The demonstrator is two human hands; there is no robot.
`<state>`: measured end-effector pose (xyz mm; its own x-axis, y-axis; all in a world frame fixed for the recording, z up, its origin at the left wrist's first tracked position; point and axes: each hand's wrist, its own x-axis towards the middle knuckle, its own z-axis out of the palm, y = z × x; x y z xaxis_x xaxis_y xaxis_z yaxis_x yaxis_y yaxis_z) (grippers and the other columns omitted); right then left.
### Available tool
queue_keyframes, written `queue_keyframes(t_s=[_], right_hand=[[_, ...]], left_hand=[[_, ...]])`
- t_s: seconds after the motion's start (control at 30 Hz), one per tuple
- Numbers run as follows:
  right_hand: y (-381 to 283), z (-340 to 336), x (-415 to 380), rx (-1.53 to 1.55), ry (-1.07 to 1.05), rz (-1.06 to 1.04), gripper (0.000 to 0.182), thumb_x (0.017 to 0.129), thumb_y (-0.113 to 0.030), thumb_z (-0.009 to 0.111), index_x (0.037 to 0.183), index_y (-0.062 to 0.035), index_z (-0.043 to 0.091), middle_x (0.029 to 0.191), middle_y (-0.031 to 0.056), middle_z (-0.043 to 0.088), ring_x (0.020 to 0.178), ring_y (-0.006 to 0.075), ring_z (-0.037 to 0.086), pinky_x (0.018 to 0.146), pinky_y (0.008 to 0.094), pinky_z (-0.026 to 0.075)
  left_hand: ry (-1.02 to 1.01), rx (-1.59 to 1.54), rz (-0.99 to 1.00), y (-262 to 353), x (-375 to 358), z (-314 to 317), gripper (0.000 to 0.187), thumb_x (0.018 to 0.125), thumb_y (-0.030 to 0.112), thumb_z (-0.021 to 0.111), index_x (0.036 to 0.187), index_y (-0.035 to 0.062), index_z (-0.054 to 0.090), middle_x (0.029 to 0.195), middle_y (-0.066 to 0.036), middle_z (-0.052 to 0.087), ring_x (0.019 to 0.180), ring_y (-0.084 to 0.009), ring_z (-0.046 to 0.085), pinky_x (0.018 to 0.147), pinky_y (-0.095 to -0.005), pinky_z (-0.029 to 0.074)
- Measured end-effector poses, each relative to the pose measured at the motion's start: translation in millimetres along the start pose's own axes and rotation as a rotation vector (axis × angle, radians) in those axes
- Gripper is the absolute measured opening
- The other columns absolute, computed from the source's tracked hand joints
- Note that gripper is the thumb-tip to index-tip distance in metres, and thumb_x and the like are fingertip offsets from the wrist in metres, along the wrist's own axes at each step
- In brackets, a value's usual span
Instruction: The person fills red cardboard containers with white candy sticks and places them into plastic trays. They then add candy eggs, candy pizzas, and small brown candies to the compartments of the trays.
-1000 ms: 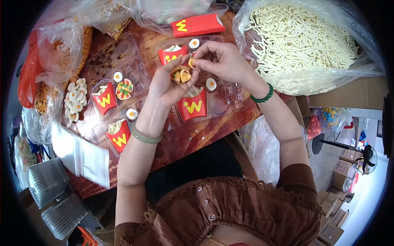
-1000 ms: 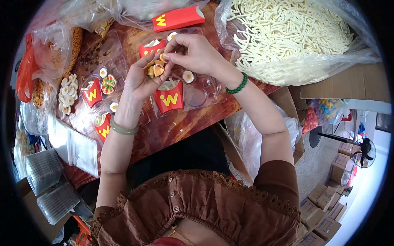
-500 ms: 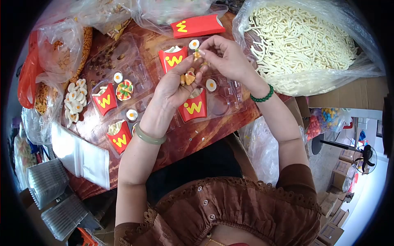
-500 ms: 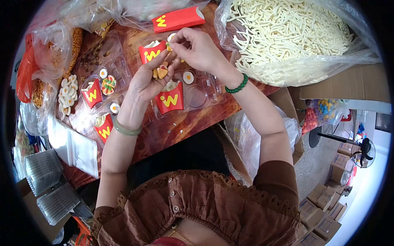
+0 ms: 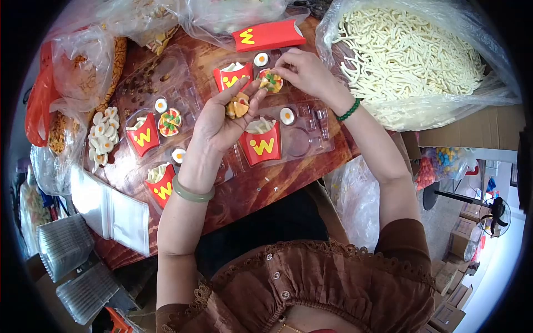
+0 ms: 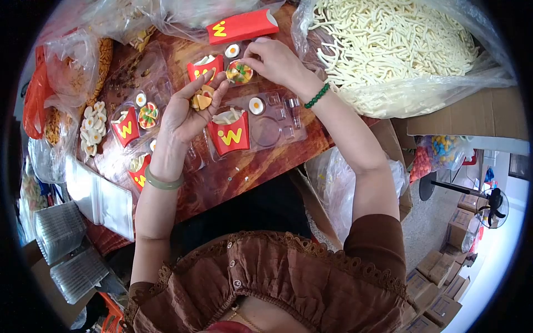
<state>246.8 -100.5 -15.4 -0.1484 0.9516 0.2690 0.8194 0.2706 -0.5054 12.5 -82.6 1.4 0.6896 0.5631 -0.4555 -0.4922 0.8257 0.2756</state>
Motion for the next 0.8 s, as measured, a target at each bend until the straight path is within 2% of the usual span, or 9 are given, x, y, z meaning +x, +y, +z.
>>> queue_keyframes(t_s=[0.2,0.27,0.3,0.37,0.4,0.47,0.53,0.63,0.8], right_hand=[[-3.8,7.0,-13.8,-0.007,0.015,-0.045,0.014,0.082,-0.016,0.066,0.091,-0.0058,0.066,0.082,0.0066,0.059,0.076,0.0183,0.058,0.064,0.0288,0.046],[-24.9,-2.5,-14.3,0.215,0.031,0.142,0.015,0.082,-0.014,0.066,0.094,-0.0055,0.067,0.086,0.0049,0.059,0.079,0.0144,0.059,0.066,0.0262,0.047],[-34.5,-5.7,-16.5,0.217,0.028,0.135,0.015,0.082,-0.014,0.066,0.094,-0.0055,0.067,0.086,0.0049,0.059,0.079,0.0144,0.059,0.066,0.0262,0.047],[-57.8,-14.5,-28.3,0.506,0.020,-0.058,0.018,0.082,-0.012,0.067,0.098,-0.0047,0.067,0.091,0.0046,0.059,0.084,0.0126,0.059,0.070,0.0253,0.049],[-81.4,-25.1,-33.4,0.533,-0.107,0.066,0.020,0.081,-0.009,0.067,0.101,-0.0036,0.066,0.096,0.0057,0.058,0.087,0.0137,0.059,0.072,0.0265,0.050],[-90.7,-21.9,-44.5,0.524,-0.133,-0.055,0.020,0.081,-0.007,0.067,0.100,-0.0028,0.065,0.098,0.0059,0.057,0.089,0.0137,0.059,0.073,0.0252,0.051],[-95.7,-26.3,-54.8,0.467,-0.149,-0.047,0.019,0.082,-0.006,0.066,0.100,-0.0012,0.064,0.099,0.0055,0.057,0.089,0.0135,0.059,0.074,0.0243,0.051],[-98.2,-30.9,-69.1,0.795,-0.348,0.279,0.015,0.083,-0.007,0.064,0.094,0.0023,0.060,0.101,0.0071,0.059,0.087,0.0126,0.061,0.074,0.0235,0.051],[-105.5,-39.9,-87.5,0.422,-0.370,0.072,0.011,0.085,-0.007,0.063,0.093,0.0012,0.061,0.096,0.0035,0.062,0.073,0.0065,0.058,0.062,0.0197,0.045]], left_hand=[[-0.026,-0.090,0.009,-5.0,-11.4,6.6,0.037,0.098,0.019,0.039,0.125,-0.0062,0.041,0.121,-0.021,0.052,0.113,-0.0375,0.052,0.088,-0.0399,0.052],[-0.140,-0.112,0.014,-10.8,-18.7,7.6,0.040,0.099,0.023,0.033,0.125,-0.0073,0.040,0.123,-0.022,0.050,0.117,-0.0397,0.048,0.094,-0.0445,0.048],[-0.145,-0.123,0.013,-14.1,-22.7,7.9,0.042,0.100,0.025,0.031,0.125,-0.0061,0.041,0.125,-0.022,0.048,0.119,-0.0378,0.047,0.096,-0.0467,0.045],[-0.148,-0.125,0.034,-23.1,-29.4,7.3,0.041,0.099,0.025,0.032,0.125,-0.0056,0.042,0.125,-0.021,0.049,0.118,-0.0356,0.048,0.096,-0.0466,0.045],[-0.155,-0.125,0.049,-27.4,-32.2,6.1,0.041,0.099,0.025,0.032,0.125,-0.0050,0.042,0.125,-0.020,0.049,0.117,-0.0334,0.049,0.097,-0.0464,0.044],[-0.208,-0.210,0.005,-36.4,-37.9,6.0,0.041,0.099,0.026,0.033,0.125,-0.0041,0.043,0.123,-0.017,0.050,0.111,-0.0293,0.052,0.097,-0.0458,0.044],[-0.150,-0.149,0.011,-47.7,-48.1,15.1,0.039,0.099,0.024,0.034,0.124,-0.0040,0.043,0.120,-0.016,0.052,0.108,-0.0278,0.054,0.096,-0.0438,0.045],[-0.151,-0.127,-0.014,-60.8,-57.0,5.4,0.037,0.099,0.023,0.034,0.123,-0.0039,0.044,0.118,-0.015,0.052,0.108,-0.0276,0.054,0.094,-0.0430,0.047],[-0.114,-0.105,-0.087,-80.7,-69.8,-1.3,0.036,0.099,0.021,0.035,0.123,-0.0037,0.044,0.117,-0.015,0.053,0.106,-0.0277,0.055,0.093,-0.0420,0.048]])
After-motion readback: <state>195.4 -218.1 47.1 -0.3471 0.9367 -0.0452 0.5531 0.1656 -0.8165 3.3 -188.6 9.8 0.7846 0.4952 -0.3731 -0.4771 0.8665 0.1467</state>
